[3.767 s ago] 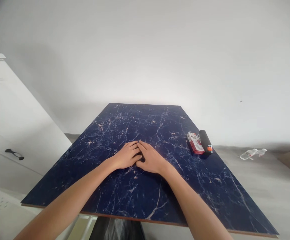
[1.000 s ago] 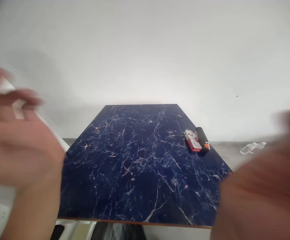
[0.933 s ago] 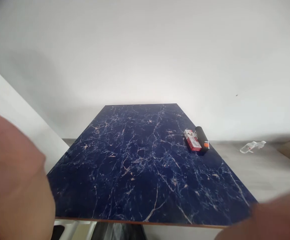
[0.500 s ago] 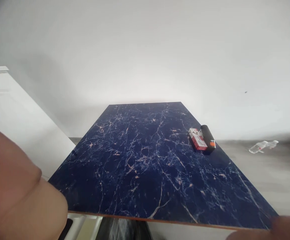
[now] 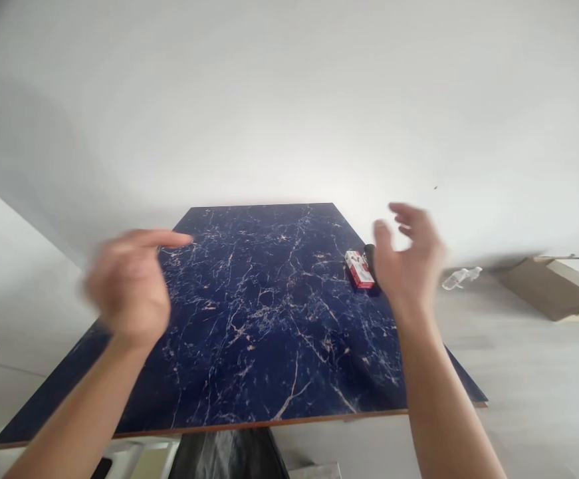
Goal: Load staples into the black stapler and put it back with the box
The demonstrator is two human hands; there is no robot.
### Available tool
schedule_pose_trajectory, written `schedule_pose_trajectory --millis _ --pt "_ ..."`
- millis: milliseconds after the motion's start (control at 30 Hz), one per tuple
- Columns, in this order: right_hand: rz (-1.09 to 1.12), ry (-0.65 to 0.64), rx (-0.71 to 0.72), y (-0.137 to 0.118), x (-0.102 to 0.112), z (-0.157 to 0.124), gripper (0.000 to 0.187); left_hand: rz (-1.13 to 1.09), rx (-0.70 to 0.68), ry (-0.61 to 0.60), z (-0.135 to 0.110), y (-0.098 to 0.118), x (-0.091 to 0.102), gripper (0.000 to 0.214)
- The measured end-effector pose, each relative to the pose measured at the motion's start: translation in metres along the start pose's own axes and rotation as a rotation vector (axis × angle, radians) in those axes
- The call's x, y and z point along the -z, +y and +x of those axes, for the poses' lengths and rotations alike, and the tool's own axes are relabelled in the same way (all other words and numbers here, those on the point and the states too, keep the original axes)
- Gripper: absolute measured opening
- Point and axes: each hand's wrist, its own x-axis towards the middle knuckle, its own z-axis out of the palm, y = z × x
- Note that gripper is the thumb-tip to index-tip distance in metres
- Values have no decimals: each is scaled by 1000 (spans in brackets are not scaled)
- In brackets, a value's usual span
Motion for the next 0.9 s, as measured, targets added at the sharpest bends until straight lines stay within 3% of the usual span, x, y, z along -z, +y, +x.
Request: schedule_pose_trajectory --millis 100,167,267,333,433,600,767,900 --pt "-181 -360 -264 31 -26 -1 80 135 204 -308 -32 -49 -27 22" --pt "-241 -574 -411 56 -46 -4 82 205 310 -438 -58 -79 -36 24" --pt "-246 -577 -401 73 -70 -9 63 265 364 -622 -85 -113 -38 26" --pt "-201 -567 -350 60 -83 -13 61 293 400 -647 -93 -124 -37 26" --pt "-83 -618 -305 7 -104 -22 59 321 457 -637 -97 -131 -35 27" --pt "176 -682 -226 -116 -150 -50 53 381 577 -537 -100 -148 -21 30" --pt "356 -728 -135 -239 -190 -95 55 465 704 -420 -95 -177 18 33" --pt "447 -798 -69 -304 -202 -126 50 525 722 -372 -91 -192 55 35"
